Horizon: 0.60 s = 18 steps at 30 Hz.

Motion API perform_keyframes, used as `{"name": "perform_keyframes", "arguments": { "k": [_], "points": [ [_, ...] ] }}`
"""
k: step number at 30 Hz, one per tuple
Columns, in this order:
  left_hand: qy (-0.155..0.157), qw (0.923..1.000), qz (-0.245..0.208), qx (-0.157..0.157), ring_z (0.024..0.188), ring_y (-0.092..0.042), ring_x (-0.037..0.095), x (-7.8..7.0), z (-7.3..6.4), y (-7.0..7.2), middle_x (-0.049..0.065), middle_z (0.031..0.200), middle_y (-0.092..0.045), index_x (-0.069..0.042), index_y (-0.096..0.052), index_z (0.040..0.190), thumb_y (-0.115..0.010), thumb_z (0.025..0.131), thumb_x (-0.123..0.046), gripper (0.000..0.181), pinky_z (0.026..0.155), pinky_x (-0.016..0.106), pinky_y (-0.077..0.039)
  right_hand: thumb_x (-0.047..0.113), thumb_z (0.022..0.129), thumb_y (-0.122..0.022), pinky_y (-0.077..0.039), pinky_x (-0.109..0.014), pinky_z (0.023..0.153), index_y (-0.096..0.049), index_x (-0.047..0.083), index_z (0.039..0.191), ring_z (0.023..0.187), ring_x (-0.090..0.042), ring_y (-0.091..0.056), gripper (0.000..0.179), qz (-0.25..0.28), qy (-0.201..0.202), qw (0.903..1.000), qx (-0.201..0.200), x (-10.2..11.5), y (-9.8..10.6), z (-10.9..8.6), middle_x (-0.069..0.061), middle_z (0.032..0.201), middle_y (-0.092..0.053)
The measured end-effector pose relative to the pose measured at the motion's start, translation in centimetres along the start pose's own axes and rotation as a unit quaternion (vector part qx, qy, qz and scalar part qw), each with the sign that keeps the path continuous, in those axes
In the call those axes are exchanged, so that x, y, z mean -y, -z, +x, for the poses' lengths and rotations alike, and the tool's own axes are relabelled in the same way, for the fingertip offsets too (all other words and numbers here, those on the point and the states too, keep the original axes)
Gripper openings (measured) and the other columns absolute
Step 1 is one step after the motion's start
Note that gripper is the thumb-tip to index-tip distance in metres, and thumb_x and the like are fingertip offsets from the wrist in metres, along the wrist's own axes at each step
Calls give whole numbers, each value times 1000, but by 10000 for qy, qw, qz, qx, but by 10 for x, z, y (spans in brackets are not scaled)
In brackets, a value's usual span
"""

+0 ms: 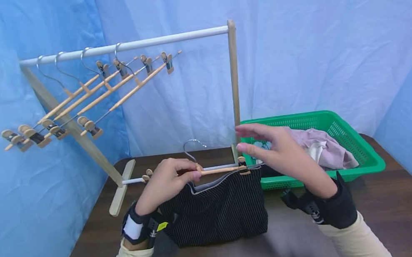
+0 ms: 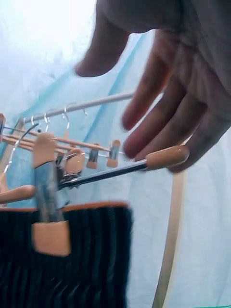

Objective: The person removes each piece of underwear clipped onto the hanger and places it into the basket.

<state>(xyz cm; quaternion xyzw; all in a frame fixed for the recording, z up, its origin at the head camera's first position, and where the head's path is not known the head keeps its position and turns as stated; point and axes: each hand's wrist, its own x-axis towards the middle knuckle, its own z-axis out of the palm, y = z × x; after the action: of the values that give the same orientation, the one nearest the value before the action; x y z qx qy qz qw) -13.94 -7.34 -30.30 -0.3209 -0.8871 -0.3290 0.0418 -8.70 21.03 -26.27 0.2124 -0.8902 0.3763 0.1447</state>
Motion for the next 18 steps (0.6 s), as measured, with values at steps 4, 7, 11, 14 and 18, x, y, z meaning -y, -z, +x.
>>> {"name": "perform_keyframes", "arguments": {
  "k": [4,7,11,14,18],
  "points": [
    [-47,10000,32,-49,68,-56,10,0,1,1,-7,77,-69,-15,-80,93,-73,94,-18,7,64,26,-44,20,95,-73,-60,-28,87,-64,6,136,116,-26,-69,43,-200,307,9993,124,-6,-13,-10,-10,124,-73],
    [-47,9999,67,-82,69,-56,10,0,1,1,-7,78,-70,-16,-80,93,-73,94,-18,7,65,26,-45,19,93,-75,-60,-23,76,-67,4,131,96,-18,-74,42,-54,207,9996,160,-11,-23,-14,-13,117,-75],
    [35,9999,74,-78,71,-58,9,-1,1,-1,-7,80,-72,-15,-81,96,-74,94,-18,8,67,27,-46,20,90,-78,-56,-22,64,-71,4,125,72,-5,-66,39,-210,10,9998,-10,-16,-34,-17,-12,110,-77],
    [103,9999,34,-59,72,-60,9,-1,1,-2,-6,81,-73,-14,-81,98,-74,94,-18,9,68,27,-47,18,89,-79,-54,-23,62,-74,5,119,68,-2,-59,33,-347,27,9991,-227,-18,-39,-19,-10,106,-78],
    [191,9998,-8,-63,72,-59,10,-1,0,-3,-6,81,-73,-15,-81,98,-74,94,-18,9,68,27,-47,16,88,-80,-56,-22,64,-76,6,113,73,-2,-62,26,-387,117,9983,-427,-21,-44,-20,-7,101,-78]
  ]
}}
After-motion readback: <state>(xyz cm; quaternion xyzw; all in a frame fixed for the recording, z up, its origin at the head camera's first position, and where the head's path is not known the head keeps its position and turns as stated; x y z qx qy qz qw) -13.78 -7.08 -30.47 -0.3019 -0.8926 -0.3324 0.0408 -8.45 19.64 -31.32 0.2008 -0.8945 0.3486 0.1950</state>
